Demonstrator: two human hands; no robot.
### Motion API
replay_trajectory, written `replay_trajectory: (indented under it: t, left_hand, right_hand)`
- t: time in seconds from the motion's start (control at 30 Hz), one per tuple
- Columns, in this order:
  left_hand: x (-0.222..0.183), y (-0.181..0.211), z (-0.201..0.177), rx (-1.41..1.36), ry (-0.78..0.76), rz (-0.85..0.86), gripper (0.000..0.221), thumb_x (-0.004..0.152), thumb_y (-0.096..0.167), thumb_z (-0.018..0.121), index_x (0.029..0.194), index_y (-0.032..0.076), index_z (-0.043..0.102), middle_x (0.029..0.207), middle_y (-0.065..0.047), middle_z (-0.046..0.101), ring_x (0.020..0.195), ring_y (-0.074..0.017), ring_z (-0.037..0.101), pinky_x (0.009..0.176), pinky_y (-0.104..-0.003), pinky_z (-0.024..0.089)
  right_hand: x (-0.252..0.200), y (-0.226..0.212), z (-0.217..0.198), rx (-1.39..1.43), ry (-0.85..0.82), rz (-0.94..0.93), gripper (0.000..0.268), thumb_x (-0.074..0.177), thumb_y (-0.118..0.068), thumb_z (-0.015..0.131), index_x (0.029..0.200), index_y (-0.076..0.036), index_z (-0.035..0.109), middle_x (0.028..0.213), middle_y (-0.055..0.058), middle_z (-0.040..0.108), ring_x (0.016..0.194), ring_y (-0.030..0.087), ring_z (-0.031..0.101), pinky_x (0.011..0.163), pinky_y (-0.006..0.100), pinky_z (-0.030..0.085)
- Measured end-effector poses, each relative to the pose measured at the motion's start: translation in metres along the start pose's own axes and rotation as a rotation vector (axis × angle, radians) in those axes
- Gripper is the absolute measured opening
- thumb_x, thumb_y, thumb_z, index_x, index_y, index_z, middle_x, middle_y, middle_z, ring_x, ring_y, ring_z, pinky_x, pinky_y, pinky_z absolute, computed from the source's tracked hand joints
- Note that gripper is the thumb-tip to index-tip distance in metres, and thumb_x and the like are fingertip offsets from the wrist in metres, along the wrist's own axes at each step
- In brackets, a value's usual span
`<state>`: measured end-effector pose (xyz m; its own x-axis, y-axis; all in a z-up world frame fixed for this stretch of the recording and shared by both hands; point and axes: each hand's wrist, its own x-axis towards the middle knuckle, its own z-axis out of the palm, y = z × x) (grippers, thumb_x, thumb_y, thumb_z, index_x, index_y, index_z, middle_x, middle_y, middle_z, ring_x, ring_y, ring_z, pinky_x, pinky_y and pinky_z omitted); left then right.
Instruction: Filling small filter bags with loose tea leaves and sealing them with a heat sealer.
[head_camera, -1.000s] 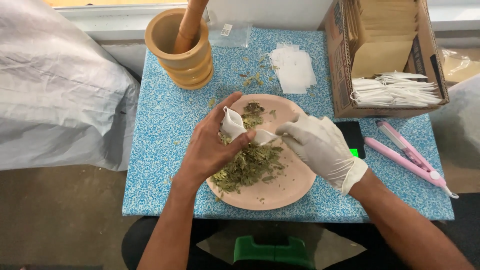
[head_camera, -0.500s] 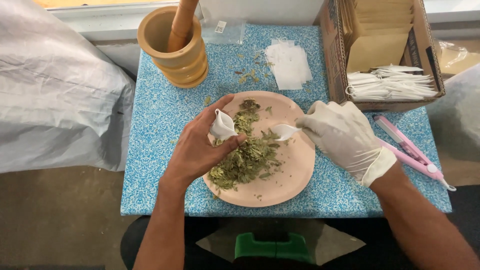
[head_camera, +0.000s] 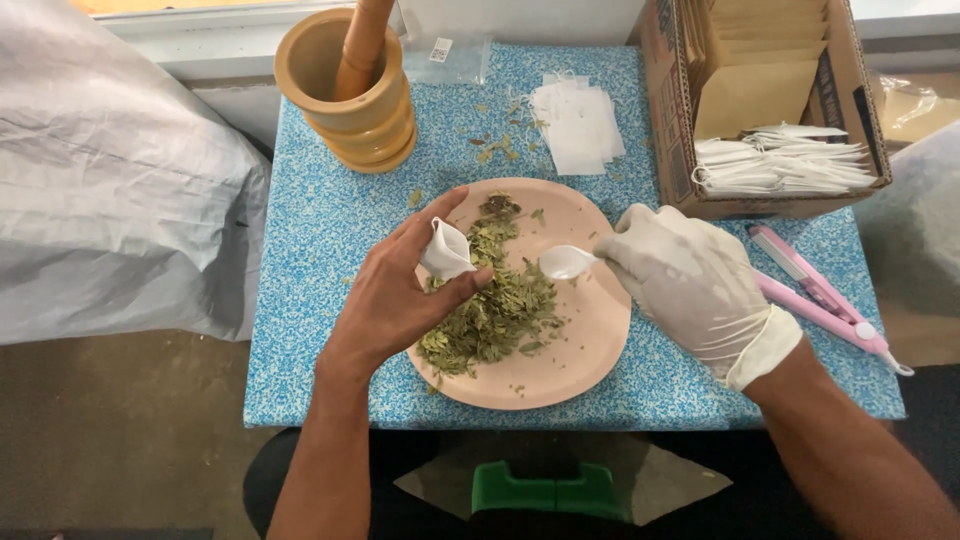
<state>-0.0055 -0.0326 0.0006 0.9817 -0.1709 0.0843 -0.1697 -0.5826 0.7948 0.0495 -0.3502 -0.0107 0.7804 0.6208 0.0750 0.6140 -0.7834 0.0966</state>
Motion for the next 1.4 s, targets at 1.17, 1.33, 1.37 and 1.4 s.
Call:
replay_trajectory:
  t: [1.17, 1.33, 1.37, 1.4]
  left_hand:
    - [-0.003, -0.004, 0.012, 0.199, -0.143, 0.031, 0.093, 0.099, 0.050, 0.079, 0.176, 0.019, 0.036, 0.154, -0.013, 0.063, 0.143, -0.0380, 0.054, 0.107, -0.055, 0.046]
    - [-0.002, -0.002, 0.022, 0.270, -0.134, 0.149, 0.094, 0.100, 0.048, 0.082, 0.174, 0.009, 0.038, 0.141, -0.020, 0.072, 0.128, -0.0397, 0.063, 0.101, -0.052, 0.049]
    - [-0.002, 0.001, 0.023, 0.268, -0.182, 0.091, 0.097, 0.099, 0.051, 0.080, 0.176, 0.013, 0.036, 0.140, -0.019, 0.072, 0.123, -0.0393, 0.064, 0.097, -0.052, 0.050]
    - [-0.002, 0.005, 0.023, 0.266, -0.230, 0.032, 0.099, 0.098, 0.055, 0.079, 0.177, 0.017, 0.033, 0.139, -0.018, 0.072, 0.118, -0.0389, 0.065, 0.093, -0.053, 0.051]
  right_hand:
    - [0.009, 0.027, -0.027, 0.479, -0.099, -0.001, 0.032, 0.104, -0.043, 0.068, 0.127, -0.031, 0.087, 0.116, -0.002, 0.078, 0.098, 0.022, 0.074, 0.083, 0.048, 0.053]
    - [-0.001, 0.024, -0.053, 0.503, -0.060, 0.019, 0.030, 0.101, -0.037, 0.072, 0.126, -0.033, 0.088, 0.119, -0.005, 0.079, 0.101, 0.021, 0.075, 0.086, 0.046, 0.056]
    - [-0.004, 0.022, -0.057, 0.515, -0.050, 0.030, 0.029, 0.101, -0.035, 0.072, 0.126, -0.035, 0.088, 0.116, -0.008, 0.078, 0.099, 0.019, 0.073, 0.086, 0.044, 0.054]
    - [-0.007, 0.020, -0.060, 0.526, -0.040, 0.041, 0.029, 0.102, -0.034, 0.072, 0.126, -0.037, 0.088, 0.114, -0.011, 0.077, 0.096, 0.017, 0.072, 0.085, 0.042, 0.053]
